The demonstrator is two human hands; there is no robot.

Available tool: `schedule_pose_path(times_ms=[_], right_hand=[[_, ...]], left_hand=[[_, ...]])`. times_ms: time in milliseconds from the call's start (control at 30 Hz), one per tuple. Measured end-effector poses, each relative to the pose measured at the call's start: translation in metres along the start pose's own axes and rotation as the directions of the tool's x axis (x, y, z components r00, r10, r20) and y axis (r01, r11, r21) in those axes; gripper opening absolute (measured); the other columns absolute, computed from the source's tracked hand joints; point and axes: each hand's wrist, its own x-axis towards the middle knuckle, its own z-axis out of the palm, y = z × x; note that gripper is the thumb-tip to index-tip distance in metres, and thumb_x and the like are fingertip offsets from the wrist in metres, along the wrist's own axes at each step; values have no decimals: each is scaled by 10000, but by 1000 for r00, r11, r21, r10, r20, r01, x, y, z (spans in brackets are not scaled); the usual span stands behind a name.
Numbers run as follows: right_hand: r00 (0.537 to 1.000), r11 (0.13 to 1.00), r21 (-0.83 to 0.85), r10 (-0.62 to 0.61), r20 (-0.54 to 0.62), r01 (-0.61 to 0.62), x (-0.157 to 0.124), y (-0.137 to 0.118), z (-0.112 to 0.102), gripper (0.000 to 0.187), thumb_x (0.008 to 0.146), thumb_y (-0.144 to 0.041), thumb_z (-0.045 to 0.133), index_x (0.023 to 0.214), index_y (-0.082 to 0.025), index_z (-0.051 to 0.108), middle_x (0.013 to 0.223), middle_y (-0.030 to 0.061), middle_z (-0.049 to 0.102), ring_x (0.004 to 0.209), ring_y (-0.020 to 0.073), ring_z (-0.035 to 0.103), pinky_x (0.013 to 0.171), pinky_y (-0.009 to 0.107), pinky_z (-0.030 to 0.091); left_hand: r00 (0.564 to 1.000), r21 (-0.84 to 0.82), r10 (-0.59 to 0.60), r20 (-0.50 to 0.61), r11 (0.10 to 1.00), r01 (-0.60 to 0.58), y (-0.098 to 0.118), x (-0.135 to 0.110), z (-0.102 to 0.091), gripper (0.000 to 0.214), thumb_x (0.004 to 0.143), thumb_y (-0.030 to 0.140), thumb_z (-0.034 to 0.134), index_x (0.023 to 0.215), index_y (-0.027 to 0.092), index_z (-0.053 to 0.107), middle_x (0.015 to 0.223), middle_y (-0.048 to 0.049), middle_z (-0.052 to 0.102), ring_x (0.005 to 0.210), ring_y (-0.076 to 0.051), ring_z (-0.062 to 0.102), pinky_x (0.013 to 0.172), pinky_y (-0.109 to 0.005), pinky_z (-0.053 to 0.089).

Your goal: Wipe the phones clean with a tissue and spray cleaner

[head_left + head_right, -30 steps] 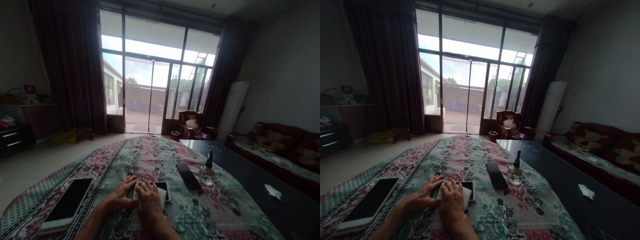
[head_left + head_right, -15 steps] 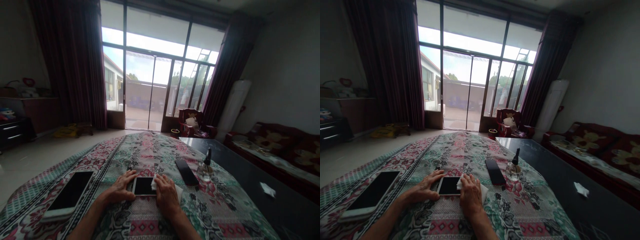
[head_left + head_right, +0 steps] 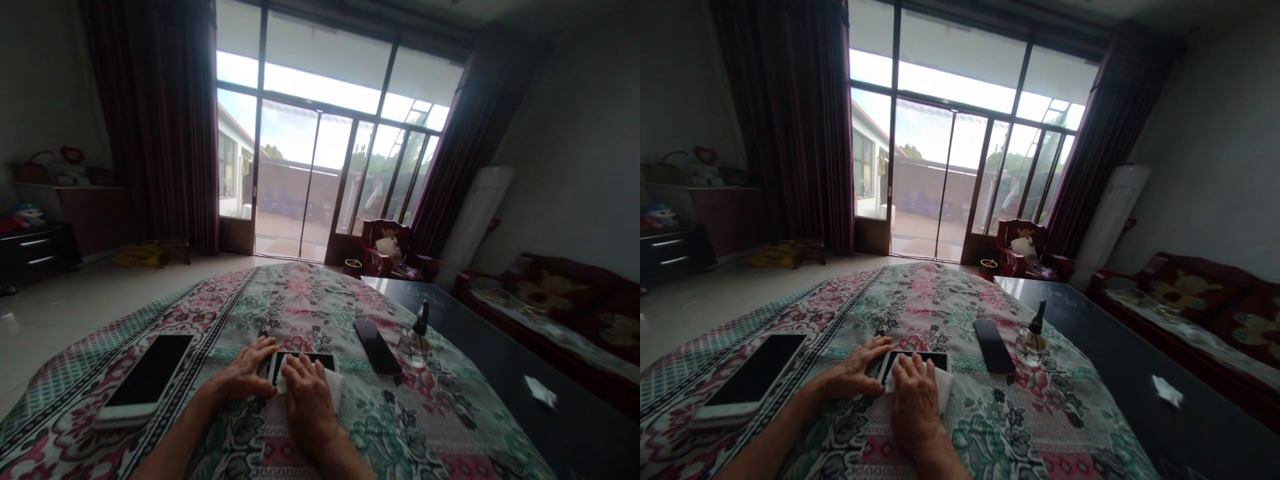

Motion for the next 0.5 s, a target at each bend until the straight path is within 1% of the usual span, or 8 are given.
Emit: schedule_pose_path(times_ms=[100,233,333,400,500], right_hand=[[1000,999,35,-13,7,13,4,-7,5,358,908,-211,403,1225,-296,544,1390,-19,492,1330,238,355,1107,478,168],[1000,999,45,-8,6,8,2,-3,4,346,902,-208,416,1209,-283,556,1386,-9,498,1334,224,348,1111,465,163],[999,998,56,37,-28,-35,-2,3,-1,324,893,-211,434,1171,-292,580,1356,-27,529,1311,224,379,1103,468,170],[996,996,63,74,-52,-70,-4,6,-4,309,879,-205,452,1133,-299,600,1332,-39,551,1293,222,402,1101,467,173],[989,992,49,122,-85,-118,-7,12,-8,299,846,-188,479,1087,-289,625,1306,-30,573,1282,216,415,1104,452,177]], left_hand=[[1000,10,9,2,1000,-9,0,0,0,815,622,309,691,1380,169,427,1521,-93,281,1415,-284,167,1156,-388,150],[999,26,31,-14,999,-31,-8,3,5,813,630,362,686,1381,194,425,1524,-84,274,1415,-287,166,1153,-410,153],[998,48,57,-27,997,-56,-13,6,8,805,634,381,674,1379,198,428,1521,-83,283,1413,-292,172,1148,-431,160],[998,53,66,-24,996,-65,-13,6,7,791,640,374,659,1378,202,430,1520,-75,286,1411,-298,177,1145,-436,168],[999,63,43,-9,997,-43,-9,4,4,789,652,382,637,1385,179,425,1519,-82,285,1411,-306,170,1144,-423,178]])
